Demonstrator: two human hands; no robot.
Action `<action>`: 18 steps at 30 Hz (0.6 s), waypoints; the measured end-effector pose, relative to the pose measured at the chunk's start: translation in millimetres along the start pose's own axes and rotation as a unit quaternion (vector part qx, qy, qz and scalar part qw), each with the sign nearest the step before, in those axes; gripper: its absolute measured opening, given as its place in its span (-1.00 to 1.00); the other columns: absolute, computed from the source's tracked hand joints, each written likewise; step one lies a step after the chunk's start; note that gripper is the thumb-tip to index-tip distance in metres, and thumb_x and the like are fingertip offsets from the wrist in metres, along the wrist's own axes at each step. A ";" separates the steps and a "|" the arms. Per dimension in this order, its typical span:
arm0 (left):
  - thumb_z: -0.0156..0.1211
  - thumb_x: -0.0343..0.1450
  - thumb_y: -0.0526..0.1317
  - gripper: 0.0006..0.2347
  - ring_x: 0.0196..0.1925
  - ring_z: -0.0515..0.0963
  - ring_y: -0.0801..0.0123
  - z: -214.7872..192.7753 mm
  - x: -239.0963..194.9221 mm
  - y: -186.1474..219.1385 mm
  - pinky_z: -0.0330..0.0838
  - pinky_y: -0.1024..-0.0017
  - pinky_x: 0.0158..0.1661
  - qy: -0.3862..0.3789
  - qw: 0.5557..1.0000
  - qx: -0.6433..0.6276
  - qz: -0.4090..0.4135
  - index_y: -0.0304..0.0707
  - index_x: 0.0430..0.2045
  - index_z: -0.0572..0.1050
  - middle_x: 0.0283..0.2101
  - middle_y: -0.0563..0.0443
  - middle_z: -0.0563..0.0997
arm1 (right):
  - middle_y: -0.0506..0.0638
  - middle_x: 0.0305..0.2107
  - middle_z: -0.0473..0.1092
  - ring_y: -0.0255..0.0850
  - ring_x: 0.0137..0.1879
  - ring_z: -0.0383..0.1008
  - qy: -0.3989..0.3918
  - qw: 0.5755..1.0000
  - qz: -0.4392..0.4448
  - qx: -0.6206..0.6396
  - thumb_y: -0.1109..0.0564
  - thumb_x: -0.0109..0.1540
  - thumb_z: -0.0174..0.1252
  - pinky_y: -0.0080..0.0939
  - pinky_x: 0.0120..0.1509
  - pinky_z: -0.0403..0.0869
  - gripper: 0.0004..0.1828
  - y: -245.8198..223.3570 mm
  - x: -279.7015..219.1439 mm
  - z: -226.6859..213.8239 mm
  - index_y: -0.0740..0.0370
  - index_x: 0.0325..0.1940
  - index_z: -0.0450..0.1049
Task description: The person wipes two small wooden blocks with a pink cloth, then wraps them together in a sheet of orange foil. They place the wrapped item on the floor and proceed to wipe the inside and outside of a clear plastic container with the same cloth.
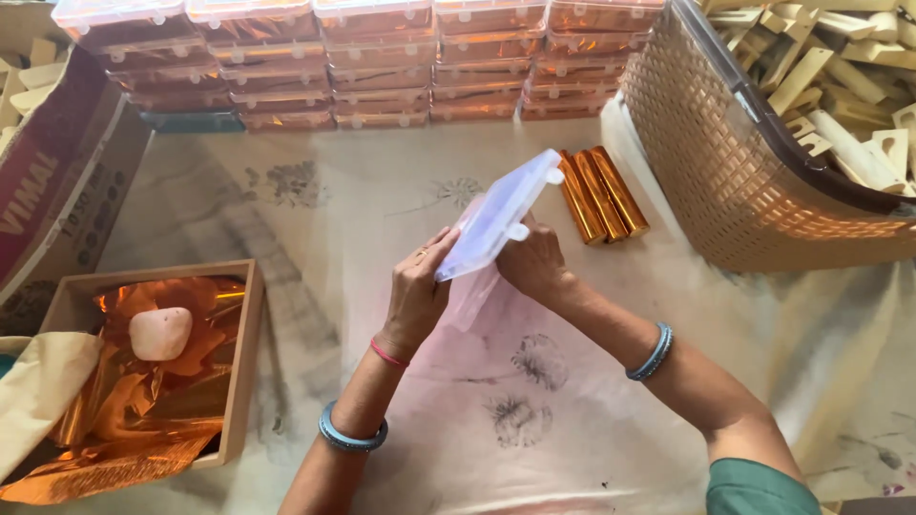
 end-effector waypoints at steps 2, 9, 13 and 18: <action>0.06 0.34 -0.55 -0.56 0.27 0.57 -0.08 1.1 -1.4 -1.4 0.51 0.15 0.16 -0.014 1.000 -0.001 -0.005 -0.33 0.14 0.49 0.03 -0.32 0.63 | 0.03 -0.29 0.53 -0.08 -0.08 0.56 -0.047 0.998 0.033 0.020 0.12 0.15 0.26 -0.07 -0.29 0.57 -0.79 1.5 -2.4 15.5 0.17 -0.15 0.61; 0.08 0.34 -0.53 -0.56 0.24 0.59 -0.01 4.0 -8.8 -3.7 0.51 0.19 0.19 -0.009 1.000 -0.006 -0.006 -0.34 0.16 0.48 0.11 -0.28 0.62 | 0.03 -0.23 0.55 -0.06 -0.11 0.60 -0.142 0.984 0.055 0.091 0.15 0.21 0.22 -0.02 -0.18 0.59 -0.76 -4.3 -13.6 14.9 0.13 -0.03 0.57; 0.14 0.40 -0.42 -0.60 0.35 0.49 -0.10 17.0 -10.2 13.3 0.44 0.14 0.28 0.012 0.998 -0.056 0.037 -0.34 0.17 0.47 0.19 -0.26 0.58 | 0.08 -0.19 0.54 -0.01 -0.06 0.58 -0.073 0.941 0.029 0.328 0.11 0.17 0.26 0.00 -0.01 0.57 -0.69 -16.6 -18.0 -20.9 0.22 -0.02 0.54; 0.09 0.42 -0.38 -0.60 0.31 0.55 -0.06 23.8 -18.1 5.0 0.47 0.19 0.23 0.045 0.995 -0.073 -0.059 -0.33 0.21 0.46 0.22 -0.29 0.57 | 0.05 -0.21 0.57 -0.01 -0.03 0.59 -0.299 0.918 0.092 0.242 0.09 0.22 0.18 -0.02 0.08 0.52 -0.80 -62.1 -18.2 -47.1 0.15 -0.11 0.60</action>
Point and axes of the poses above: each hand's wrist, its own x-axis towards the middle knuckle, its own z-axis out of the palm, y = z × x, the point moved 2 cm from there along x, towards the middle knuckle
